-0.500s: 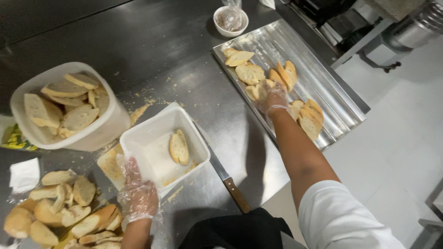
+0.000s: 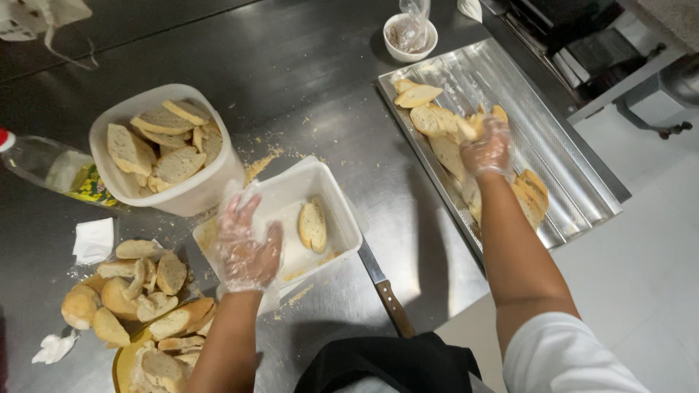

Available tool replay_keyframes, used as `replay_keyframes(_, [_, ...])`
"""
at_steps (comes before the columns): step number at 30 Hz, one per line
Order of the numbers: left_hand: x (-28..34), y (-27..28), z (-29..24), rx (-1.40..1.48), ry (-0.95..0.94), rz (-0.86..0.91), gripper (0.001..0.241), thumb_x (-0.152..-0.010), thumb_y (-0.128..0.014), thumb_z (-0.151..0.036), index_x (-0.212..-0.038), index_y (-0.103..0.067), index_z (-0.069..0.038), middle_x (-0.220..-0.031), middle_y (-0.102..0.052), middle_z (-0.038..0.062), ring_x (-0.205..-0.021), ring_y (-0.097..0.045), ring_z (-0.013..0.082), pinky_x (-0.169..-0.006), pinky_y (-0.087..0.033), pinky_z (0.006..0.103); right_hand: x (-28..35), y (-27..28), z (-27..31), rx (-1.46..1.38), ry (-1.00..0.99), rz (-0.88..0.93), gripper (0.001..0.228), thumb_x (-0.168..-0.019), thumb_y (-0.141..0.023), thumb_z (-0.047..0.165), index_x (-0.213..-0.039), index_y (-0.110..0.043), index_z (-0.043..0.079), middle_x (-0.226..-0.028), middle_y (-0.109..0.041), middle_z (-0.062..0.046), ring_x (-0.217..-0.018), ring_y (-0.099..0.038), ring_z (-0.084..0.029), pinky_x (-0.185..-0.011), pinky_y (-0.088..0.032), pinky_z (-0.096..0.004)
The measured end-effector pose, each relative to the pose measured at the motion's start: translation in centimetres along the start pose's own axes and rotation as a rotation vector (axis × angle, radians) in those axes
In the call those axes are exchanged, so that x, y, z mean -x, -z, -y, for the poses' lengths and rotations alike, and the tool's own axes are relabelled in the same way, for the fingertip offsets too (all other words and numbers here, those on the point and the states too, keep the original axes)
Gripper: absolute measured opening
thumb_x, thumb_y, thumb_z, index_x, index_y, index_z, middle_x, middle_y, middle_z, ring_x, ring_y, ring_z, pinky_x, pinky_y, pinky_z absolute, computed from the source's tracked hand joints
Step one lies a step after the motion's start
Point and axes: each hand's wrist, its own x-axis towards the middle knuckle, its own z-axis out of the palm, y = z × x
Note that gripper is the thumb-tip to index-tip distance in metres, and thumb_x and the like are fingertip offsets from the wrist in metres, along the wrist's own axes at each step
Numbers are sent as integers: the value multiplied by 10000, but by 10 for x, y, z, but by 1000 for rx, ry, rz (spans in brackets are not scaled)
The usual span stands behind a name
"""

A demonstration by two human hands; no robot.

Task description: The person sorts sliced bread pieces between two white plastic containers and a metal tray. They repeatedly pick up bread slices from one container and place them into another, occasionally adjusting the pile. The process continues throughout the clip with no visible final state shown.

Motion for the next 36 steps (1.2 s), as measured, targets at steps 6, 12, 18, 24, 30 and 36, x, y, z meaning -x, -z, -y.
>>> replay_keyframes(6, [-47, -10, -60, 767, -125, 284, 888, -829, -805, -355, -1564, -335, -189, -1578, -430, 153, -1439, -466, 301, -1134, -490, 418, 48, 44, 85, -1458, 387, 656, 430, -910, -698, 156, -1302, -569, 37, -1171, -675, -132, -1021, -720, -243, -856, -667, -406])
replay_keyframes(12, [-54, -10, -71, 861, -211, 293, 1122, -686, -917, -253, -1579, -243, -157, -1442, -546, 154, -1276, -583, 241, -1049, -532, 363, 137, 19, 191, -1246, 280, 856, 626, -806, -814, 83, -1351, -510, 46, -1236, -658, -117, -1115, -678, -246, -953, -607, -392])
replay_keyframes(18, [-55, 5, -19, 658, 55, 406, 937, -665, -869, -286, -1465, -421, -89, -1297, -692, 120, -1165, -668, 231, -992, -544, 348, 172, -12, 213, -878, 335, 868, 563, -799, -798, 74, -1301, -548, 19, -1225, -678, -136, -1127, -686, -255, -943, -608, -381])
replay_keyframes(24, [-57, 9, 14, 270, 222, 328, 859, -790, -815, -486, -1395, -466, 13, -1264, -654, 220, -1126, -674, 314, -986, -534, 407, 170, -56, 214, -45, 779, 662, 492, -909, -575, -34, -1394, -535, 32, -1415, -588, -189, -1172, -667, -287, -1011, -557, -364])
replay_keyframes(30, [-67, 0, 25, 495, 227, 408, 855, -834, -698, -563, -1395, -428, 23, -1193, -695, 240, -1050, -707, 348, -854, -583, 467, 184, -49, 254, 319, 594, 977, 764, -887, -543, -77, -1600, -305, 61, -1476, -523, -251, -1266, -614, -363, -1046, -547, -400])
replay_keyframes(36, [-54, -13, 25, 520, 145, 547, 862, -857, -691, -611, -1440, -460, -20, -1202, -662, 195, -1092, -656, 316, -899, -563, 409, 152, -22, 262, -738, 364, 1464, 864, -757, -817, 148, -1493, -364, 138, -1384, -581, -131, -1299, -571, -304, -1084, -493, -458])
